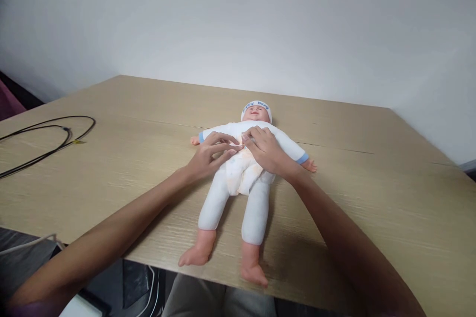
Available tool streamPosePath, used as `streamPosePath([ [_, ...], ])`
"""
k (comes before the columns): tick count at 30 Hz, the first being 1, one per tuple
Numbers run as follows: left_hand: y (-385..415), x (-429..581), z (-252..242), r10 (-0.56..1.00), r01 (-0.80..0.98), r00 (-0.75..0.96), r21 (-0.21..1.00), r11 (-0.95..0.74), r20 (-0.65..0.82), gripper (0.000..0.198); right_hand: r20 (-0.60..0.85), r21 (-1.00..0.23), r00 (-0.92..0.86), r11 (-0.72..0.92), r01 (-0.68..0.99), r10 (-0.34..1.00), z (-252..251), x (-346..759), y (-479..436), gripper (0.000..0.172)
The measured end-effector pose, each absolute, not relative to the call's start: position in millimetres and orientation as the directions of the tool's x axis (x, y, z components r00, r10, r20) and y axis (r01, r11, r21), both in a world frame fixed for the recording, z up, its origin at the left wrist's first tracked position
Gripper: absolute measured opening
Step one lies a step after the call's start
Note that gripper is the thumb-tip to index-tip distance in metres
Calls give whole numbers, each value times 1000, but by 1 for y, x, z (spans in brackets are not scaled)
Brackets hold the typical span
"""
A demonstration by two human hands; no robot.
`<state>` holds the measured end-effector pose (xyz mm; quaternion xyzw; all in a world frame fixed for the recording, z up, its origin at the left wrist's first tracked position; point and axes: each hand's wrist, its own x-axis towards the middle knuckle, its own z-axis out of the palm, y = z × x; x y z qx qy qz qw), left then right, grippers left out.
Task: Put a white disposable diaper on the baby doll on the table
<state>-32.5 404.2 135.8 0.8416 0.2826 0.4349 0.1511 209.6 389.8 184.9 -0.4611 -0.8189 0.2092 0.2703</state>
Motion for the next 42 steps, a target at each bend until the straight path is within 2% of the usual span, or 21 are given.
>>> streamPosePath([
  [3, 402, -36, 138, 540, 402, 561, 363, -840, 628, 37, 308, -587, -411, 511, 628, 858, 186, 208, 389, 39],
  [5, 389, -38, 144, 524, 433, 549, 314, -845, 651, 38, 433, -581, -345, 551, 599, 832, 190, 206, 376, 33],
  [7, 367, -39, 151, 539, 427, 484, 351, -833, 690, 36, 562, -553, -272, 599, 578, 781, 196, 203, 347, 28],
  [9, 339, -43, 158, 565, 383, 496, 418, -824, 659, 27, 608, -520, -280, 639, 567, 743, 198, 200, 307, 25],
  [11, 314, -48, 162, 546, 345, 664, 439, -830, 511, 20, 541, -502, -427, 686, 527, 724, 194, 200, 267, 20],
  [13, 299, -52, 163, 522, 370, 789, 428, -825, 325, 25, 388, -499, -608, 712, 494, 693, 182, 205, 238, 16],
  [14, 296, -54, 162, 541, 408, 800, 425, -808, 261, 27, 316, -499, -656, 708, 499, 685, 175, 209, 230, 16],
  [16, 297, -54, 158, 632, 493, 745, 461, -738, 215, 28, 245, -496, -643, 663, 560, 726, 162, 222, 227, 16],
  [20, 311, -46, 148, 797, 586, 563, 574, -571, 218, 41, 252, -520, -443, 506, 688, 860, 146, 239, 247, 19],
  [22, 314, -39, 144, 828, 625, 505, 559, -545, 243, 45, 254, -500, -341, 425, 754, 905, 143, 235, 254, 21],
  [25, 313, -31, 138, 829, 670, 479, 489, -558, 290, 45, 321, -362, -226, 340, 868, 920, 136, 219, 255, 23],
  [27, 310, -28, 133, 823, 686, 478, 454, -569, 308, 39, 369, -287, -217, 333, 898, 904, 130, 209, 253, 25],
  [30, 309, -28, 126, 799, 664, 495, 444, -601, 341, 32, 398, -255, -246, 364, 896, 884, 123, 202, 249, 22],
  [33, 312, -31, 123, 762, 571, 500, 505, -648, 412, 24, 408, -248, -267, 388, 888, 873, 120, 202, 246, 10],
  [35, 314, -32, 123, 741, 503, 508, 547, -669, 439, 19, 411, -262, -274, 400, 878, 869, 119, 202, 244, 11],
  [42, 314, -32, 126, 801, 507, 502, 639, -579, 327, 26, 317, -324, -292, 393, 861, 902, 118, 201, 245, 10],
])
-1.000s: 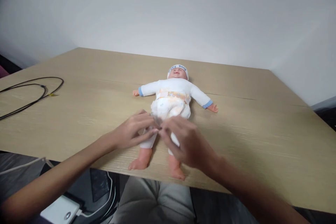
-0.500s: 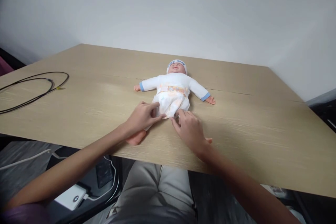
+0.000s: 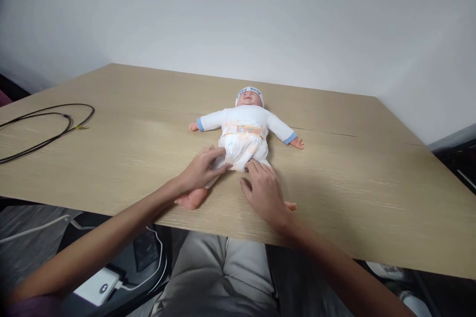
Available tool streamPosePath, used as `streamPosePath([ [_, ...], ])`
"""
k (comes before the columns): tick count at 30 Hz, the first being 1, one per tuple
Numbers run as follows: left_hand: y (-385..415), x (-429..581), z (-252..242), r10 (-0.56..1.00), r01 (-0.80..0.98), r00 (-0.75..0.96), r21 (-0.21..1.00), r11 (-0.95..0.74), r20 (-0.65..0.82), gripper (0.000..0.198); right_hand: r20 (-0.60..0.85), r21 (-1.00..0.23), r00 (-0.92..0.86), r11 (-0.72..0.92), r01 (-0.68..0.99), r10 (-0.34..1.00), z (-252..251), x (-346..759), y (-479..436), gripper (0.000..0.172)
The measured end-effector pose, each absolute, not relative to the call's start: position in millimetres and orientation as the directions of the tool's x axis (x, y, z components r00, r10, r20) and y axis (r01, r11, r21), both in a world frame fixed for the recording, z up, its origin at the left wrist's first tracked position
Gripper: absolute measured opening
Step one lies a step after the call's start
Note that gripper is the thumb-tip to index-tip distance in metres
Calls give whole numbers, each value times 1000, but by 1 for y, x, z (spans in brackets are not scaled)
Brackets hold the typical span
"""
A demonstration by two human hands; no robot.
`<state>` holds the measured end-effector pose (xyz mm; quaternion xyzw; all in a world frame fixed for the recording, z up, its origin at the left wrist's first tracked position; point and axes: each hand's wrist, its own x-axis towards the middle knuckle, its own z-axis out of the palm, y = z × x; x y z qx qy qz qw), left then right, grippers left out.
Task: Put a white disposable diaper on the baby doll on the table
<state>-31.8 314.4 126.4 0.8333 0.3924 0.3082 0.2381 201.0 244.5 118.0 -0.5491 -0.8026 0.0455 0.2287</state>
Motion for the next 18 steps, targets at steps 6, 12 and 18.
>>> streamPosePath([
  [6, 316, -29, 123, 851, 346, 445, 823, -450, 278, 30, 277, -590, -109, 258, 765, 955, 121, 205, 252, 25],
  [12, 317, -26, 111, 914, 67, 315, 955, -290, 256, 48, 309, -730, 89, 176, 661, 947, 116, 205, 249, 35],
  [18, 305, -27, 111, 960, 83, 245, 983, -163, 138, 55, 363, -728, 150, 179, 662, 920, 112, 205, 242, 37],
])
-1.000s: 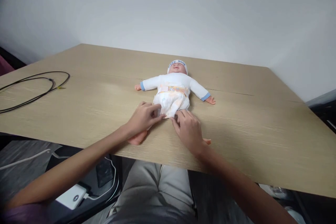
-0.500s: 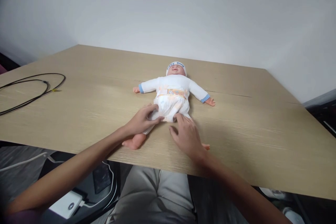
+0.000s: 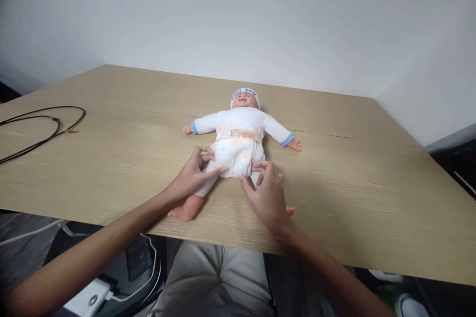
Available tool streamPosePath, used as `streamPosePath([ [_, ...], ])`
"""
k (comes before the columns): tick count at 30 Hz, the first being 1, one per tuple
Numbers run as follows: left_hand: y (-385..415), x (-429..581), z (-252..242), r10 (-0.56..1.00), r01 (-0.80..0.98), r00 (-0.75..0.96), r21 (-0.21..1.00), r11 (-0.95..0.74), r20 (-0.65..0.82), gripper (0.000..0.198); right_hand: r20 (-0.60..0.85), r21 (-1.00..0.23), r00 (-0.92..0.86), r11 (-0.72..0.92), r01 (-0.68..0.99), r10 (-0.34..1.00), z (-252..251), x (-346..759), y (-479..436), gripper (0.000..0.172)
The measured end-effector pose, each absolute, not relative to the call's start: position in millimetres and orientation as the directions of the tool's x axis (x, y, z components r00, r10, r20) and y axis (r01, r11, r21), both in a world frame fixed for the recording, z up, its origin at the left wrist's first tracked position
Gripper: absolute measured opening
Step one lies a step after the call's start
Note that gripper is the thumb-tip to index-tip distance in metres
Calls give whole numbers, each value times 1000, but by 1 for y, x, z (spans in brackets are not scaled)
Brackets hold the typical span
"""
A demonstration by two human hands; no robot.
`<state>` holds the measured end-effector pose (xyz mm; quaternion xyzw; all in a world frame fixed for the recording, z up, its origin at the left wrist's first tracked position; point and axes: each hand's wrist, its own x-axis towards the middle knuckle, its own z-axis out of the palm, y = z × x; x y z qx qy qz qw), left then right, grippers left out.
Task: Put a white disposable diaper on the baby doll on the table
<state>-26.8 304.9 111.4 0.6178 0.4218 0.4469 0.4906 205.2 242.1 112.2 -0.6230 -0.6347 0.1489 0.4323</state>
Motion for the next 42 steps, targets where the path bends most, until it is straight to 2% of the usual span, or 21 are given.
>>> streamPosePath([
  [5, 298, -26, 122, 962, 128, 256, 982, -136, 100, 42, 365, -716, 93, 216, 664, 926, 115, 207, 242, 33],
  [9, 301, -25, 129, 948, 171, 308, 977, -131, 73, 40, 385, -633, 21, 247, 734, 923, 116, 207, 243, 27],
  [13, 309, -27, 128, 927, 191, 375, 978, -88, 10, 45, 429, -503, -53, 288, 815, 902, 117, 206, 242, 27],
  [16, 314, -29, 128, 908, 141, 416, 990, -21, -40, 52, 448, -467, -69, 300, 832, 891, 117, 205, 240, 29],
  [21, 317, -29, 132, 886, 93, 458, 995, 34, -73, 55, 384, -527, -46, 259, 810, 922, 114, 205, 246, 42],
  [25, 318, -28, 129, 890, 43, 449, 997, 67, -79, 54, 342, -719, 86, 202, 665, 936, 114, 206, 253, 39],
  [27, 317, -28, 125, 890, 25, 450, 997, 67, -71, 52, 290, -806, 182, 138, 575, 940, 115, 206, 253, 44],
  [31, 315, -27, 121, 915, 104, 404, 994, -40, -5, 48, 192, -876, 297, 26, 482, 935, 119, 209, 248, 56],
  [35, 314, -26, 123, 909, 163, 415, 982, -96, 20, 47, 178, -855, 270, 13, 519, 946, 121, 211, 248, 51],
  [39, 316, -27, 126, 884, 141, 467, 988, -59, -14, 48, 279, -745, 163, 106, 659, 946, 124, 212, 251, 45],
  [42, 321, -31, 127, 869, 107, 491, 994, 3, -55, 53, 266, -731, 128, 113, 673, 955, 127, 213, 254, 45],
])
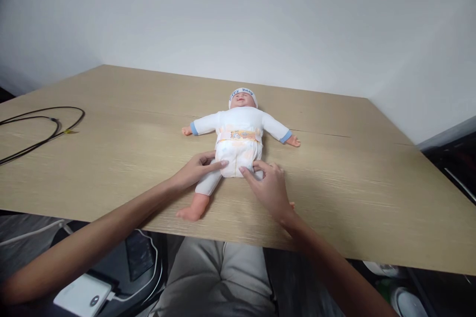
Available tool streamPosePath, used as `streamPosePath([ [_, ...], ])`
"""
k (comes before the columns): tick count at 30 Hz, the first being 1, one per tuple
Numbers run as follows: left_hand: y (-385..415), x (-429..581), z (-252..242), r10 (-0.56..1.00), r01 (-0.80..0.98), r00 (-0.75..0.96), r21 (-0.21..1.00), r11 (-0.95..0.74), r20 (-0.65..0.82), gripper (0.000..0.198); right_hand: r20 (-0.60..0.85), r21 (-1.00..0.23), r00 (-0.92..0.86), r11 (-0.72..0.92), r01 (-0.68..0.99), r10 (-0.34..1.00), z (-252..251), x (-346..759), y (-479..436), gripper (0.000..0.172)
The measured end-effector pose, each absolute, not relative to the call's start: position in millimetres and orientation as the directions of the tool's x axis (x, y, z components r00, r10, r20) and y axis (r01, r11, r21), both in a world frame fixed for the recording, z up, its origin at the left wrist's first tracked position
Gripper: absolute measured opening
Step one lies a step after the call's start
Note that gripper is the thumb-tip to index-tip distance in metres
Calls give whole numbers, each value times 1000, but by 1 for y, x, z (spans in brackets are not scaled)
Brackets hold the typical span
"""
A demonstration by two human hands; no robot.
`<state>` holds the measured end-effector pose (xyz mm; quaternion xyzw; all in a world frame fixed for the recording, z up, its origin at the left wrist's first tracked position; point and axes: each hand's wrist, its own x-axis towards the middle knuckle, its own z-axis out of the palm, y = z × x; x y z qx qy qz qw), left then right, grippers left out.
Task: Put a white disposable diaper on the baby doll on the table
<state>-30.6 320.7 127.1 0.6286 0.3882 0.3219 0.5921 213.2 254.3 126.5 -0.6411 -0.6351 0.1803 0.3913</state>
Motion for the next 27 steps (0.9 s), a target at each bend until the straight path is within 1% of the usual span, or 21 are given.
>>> streamPosePath([
  [2, 324, -33, 128, 857, 65, 511, 997, 47, -74, 56, 181, -796, 111, 79, 601, 977, 129, 215, 257, 46],
  [3, 325, -34, 129, 849, 46, 521, 997, 66, -81, 57, 123, -852, 96, 55, 521, 988, 129, 216, 259, 47],
  [5, 328, -35, 131, 836, 18, 542, 995, 96, -90, 56, 9, -954, 74, -13, 298, 997, 131, 219, 263, 51],
  [6, 329, -35, 132, 832, 13, 547, 995, 100, -91, 55, -40, -979, 77, -54, 197, 996, 131, 220, 264, 56],
  [7, 330, -35, 133, 831, 11, 549, 995, 101, -90, 54, -79, -987, 96, -91, 130, 992, 132, 222, 265, 62],
  [8, 330, -35, 133, 831, 7, 549, 995, 100, -88, 54, -106, -987, 123, -119, 105, 987, 133, 224, 265, 67],
  [10, 331, -35, 132, 840, 4, 537, 996, 90, -78, 57, -108, -976, 153, -134, 170, 982, 135, 226, 263, 69],
  [12, 331, -35, 131, 850, 36, 523, 998, 46, -58, 59, -34, -945, 134, -75, 319, 990, 138, 227, 260, 61],
  [14, 331, -36, 134, 850, 109, 526, 994, -22, -39, 57, 64, -875, 83, 16, 483, 994, 142, 227, 257, 56],
  [15, 330, -36, 136, 843, 155, 537, 987, -48, -44, 55, 97, -837, 60, 49, 545, 993, 143, 227, 256, 57],
  [17, 331, -36, 141, 824, 237, 560, 970, -53, -92, 52, 118, -785, 21, 80, 615, 993, 144, 226, 258, 62],
  [20, 333, -35, 147, 810, 321, 557, 947, -8, -182, 50, 146, -750, -33, 132, 648, 989, 140, 224, 262, 62],
  [22, 335, -35, 149, 811, 351, 544, 936, 12, -215, 47, 162, -744, -56, 160, 648, 985, 137, 223, 263, 59],
  [24, 337, -36, 150, 804, 358, 546, 933, 32, -237, 46, 135, -782, -55, 141, 607, 989, 135, 222, 264, 51],
  [26, 339, -38, 150, 791, 343, 559, 938, 52, -249, 44, 83, -844, -56, 99, 527, 995, 135, 222, 264, 44],
  [27, 340, -38, 150, 784, 326, 569, 943, 62, -248, 44, 52, -872, -58, 74, 483, 997, 135, 222, 264, 42],
])
